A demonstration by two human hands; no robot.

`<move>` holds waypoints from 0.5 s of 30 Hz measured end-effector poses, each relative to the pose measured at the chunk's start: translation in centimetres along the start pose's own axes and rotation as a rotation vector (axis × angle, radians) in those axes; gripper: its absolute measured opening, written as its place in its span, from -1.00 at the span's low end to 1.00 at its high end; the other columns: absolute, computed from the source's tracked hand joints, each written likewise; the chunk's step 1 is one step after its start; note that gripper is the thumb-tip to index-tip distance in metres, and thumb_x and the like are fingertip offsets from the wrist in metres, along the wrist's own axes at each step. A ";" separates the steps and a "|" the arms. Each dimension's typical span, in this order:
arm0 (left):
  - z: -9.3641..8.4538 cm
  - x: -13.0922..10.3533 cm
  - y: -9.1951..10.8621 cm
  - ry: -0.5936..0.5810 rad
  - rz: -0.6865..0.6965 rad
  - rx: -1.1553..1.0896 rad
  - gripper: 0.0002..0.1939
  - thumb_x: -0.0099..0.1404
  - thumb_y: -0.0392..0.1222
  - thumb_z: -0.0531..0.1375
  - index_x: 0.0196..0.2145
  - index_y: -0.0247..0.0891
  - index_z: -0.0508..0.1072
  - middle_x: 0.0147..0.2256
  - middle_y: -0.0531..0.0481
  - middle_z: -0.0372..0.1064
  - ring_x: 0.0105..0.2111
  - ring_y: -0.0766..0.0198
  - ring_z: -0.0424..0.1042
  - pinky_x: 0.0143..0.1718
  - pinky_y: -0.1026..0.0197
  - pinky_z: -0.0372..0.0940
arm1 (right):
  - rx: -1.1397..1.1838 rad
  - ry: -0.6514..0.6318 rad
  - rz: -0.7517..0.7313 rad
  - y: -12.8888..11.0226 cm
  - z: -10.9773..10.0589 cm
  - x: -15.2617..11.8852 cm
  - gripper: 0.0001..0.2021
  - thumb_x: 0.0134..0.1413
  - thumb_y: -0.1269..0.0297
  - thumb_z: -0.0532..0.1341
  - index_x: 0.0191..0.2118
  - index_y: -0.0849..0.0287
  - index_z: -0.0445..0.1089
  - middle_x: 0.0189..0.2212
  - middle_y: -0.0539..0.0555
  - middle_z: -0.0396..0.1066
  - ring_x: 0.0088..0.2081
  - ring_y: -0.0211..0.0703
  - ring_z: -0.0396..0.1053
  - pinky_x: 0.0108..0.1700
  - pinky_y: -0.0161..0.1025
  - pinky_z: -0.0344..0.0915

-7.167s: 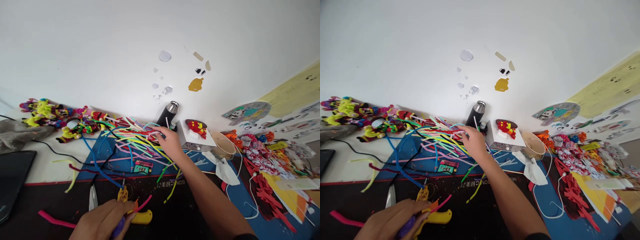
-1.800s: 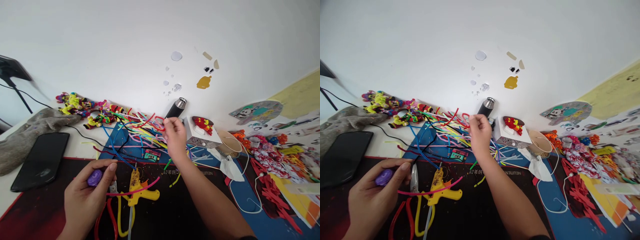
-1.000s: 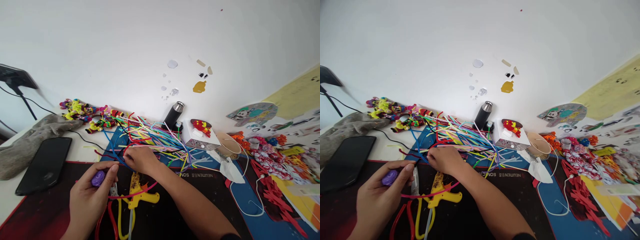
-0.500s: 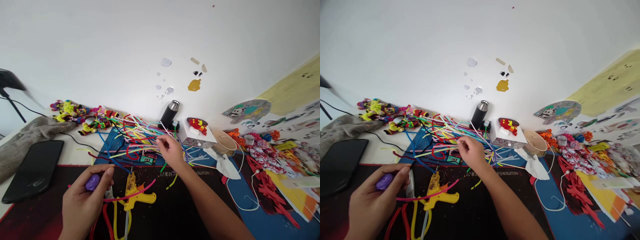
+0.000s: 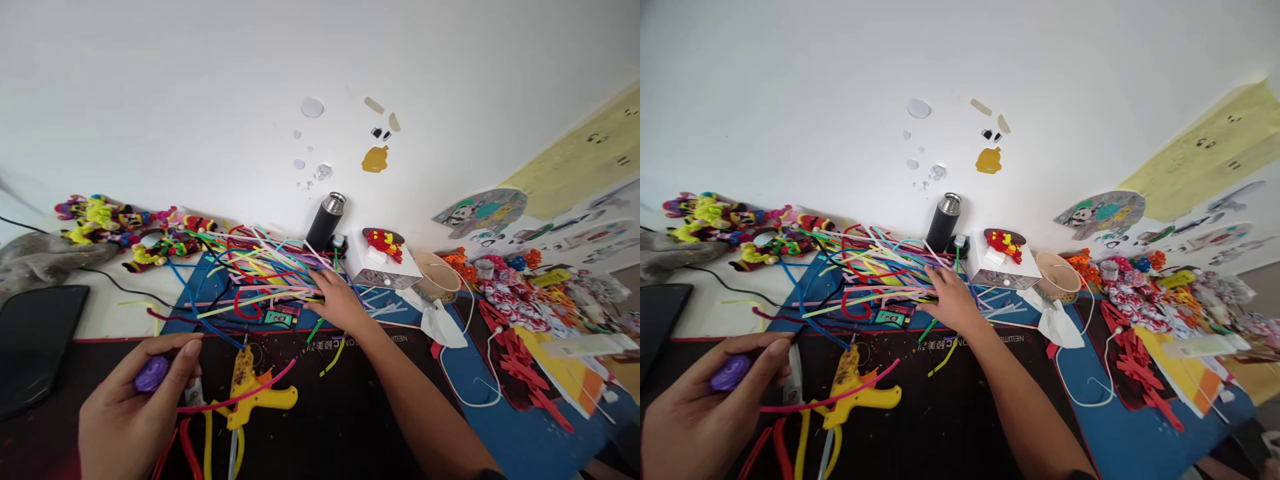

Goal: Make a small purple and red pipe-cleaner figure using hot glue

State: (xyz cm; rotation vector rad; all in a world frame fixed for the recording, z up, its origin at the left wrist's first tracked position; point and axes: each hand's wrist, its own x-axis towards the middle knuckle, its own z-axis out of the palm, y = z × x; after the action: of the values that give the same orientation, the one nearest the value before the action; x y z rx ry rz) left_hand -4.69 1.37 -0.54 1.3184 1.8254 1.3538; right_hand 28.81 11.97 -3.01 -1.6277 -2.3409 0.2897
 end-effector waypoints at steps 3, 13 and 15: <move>0.0 0.0 0.3 0.014 -0.013 -0.003 -0.75 0.19 0.09 0.43 -0.29 -0.11 0.72 -0.50 0.12 0.59 -0.55 0.29 0.53 -0.48 0.38 0.40 | -0.003 0.006 0.046 0.0 0.4 0.9 -0.48 0.25 0.33 0.45 0.30 0.17 0.50 0.08 0.31 0.54 0.16 0.22 0.49 0.26 0.14 0.39; 0.3 -0.4 0.1 0.083 -0.063 -0.031 -0.71 0.16 0.11 0.45 -0.23 -0.08 0.76 -0.39 0.10 0.67 -0.51 0.29 0.56 -0.47 0.37 0.43 | 0.118 0.117 0.179 0.5 -1.8 4.1 -0.76 0.38 0.14 0.35 0.02 0.13 0.65 -0.12 0.14 0.69 -0.14 0.09 0.61 -0.07 -0.12 0.44; 0.5 -0.6 0.3 0.117 -0.043 0.002 -0.69 0.18 0.17 0.44 -0.26 -0.08 0.75 -0.38 0.09 0.68 -0.51 0.27 0.59 -0.46 0.35 0.47 | 0.154 0.125 0.188 0.6 -2.3 4.5 -0.74 0.41 0.08 0.31 -0.01 0.11 0.65 -0.17 0.08 0.70 -0.19 0.03 0.60 -0.15 -0.19 0.41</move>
State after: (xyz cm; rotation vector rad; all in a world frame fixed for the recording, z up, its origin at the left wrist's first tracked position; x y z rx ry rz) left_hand -3.91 1.08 -0.52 1.2171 1.9210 1.4337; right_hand 28.67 16.40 -0.54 -1.7384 -2.0258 0.3843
